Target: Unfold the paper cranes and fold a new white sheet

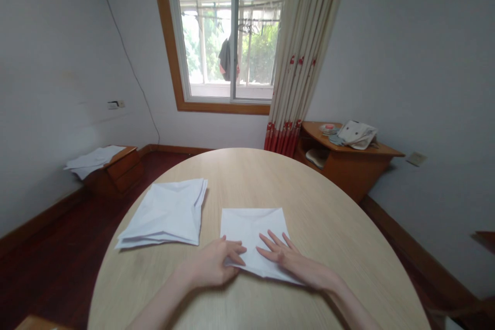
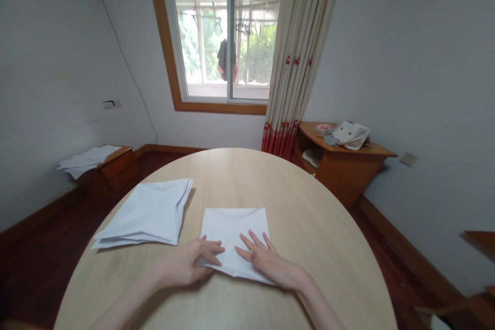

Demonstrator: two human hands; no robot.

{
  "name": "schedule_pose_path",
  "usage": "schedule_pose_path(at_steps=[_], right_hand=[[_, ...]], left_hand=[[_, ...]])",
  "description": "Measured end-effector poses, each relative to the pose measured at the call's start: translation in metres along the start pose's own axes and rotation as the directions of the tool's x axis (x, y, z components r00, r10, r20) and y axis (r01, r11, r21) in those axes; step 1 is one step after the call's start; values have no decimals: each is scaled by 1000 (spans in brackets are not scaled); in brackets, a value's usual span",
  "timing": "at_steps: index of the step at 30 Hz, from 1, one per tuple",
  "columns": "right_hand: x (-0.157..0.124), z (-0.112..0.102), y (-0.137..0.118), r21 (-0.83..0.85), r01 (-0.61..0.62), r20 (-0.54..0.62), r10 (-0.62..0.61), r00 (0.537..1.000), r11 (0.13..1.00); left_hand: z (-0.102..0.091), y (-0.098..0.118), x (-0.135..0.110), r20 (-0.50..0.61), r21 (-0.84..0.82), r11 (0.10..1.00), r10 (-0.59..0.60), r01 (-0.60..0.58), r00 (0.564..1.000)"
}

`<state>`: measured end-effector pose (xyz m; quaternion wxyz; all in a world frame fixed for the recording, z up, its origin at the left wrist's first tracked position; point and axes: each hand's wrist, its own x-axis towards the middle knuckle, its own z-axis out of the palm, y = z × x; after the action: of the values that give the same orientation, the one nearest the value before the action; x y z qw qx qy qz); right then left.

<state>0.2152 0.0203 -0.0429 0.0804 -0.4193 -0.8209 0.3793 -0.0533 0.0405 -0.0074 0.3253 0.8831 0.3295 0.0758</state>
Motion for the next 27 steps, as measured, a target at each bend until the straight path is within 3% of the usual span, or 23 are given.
schedule_pose_path(at_steps=[9,14,17,22,27], right_hand=[[-8,-16,-11,278,22,0,-23,1000,960],[-16,-17,-3,349,-120,-31,139,990,930],[-18,-14,10,458,-109,-102,174,979,882],[-16,-11,18,683,26,-196,149,969,730],[-13,-13,2,633,61,-255,133,958,772]], left_hand=[[-4,1,0,-72,-154,987,-49,37,996],[-2,-6,5,-162,-122,989,-98,78,982],[1,-14,10,-216,-76,990,-132,118,967],[9,-21,16,-388,-95,985,-167,141,906],[18,-17,18,-521,-106,972,-233,209,821]])
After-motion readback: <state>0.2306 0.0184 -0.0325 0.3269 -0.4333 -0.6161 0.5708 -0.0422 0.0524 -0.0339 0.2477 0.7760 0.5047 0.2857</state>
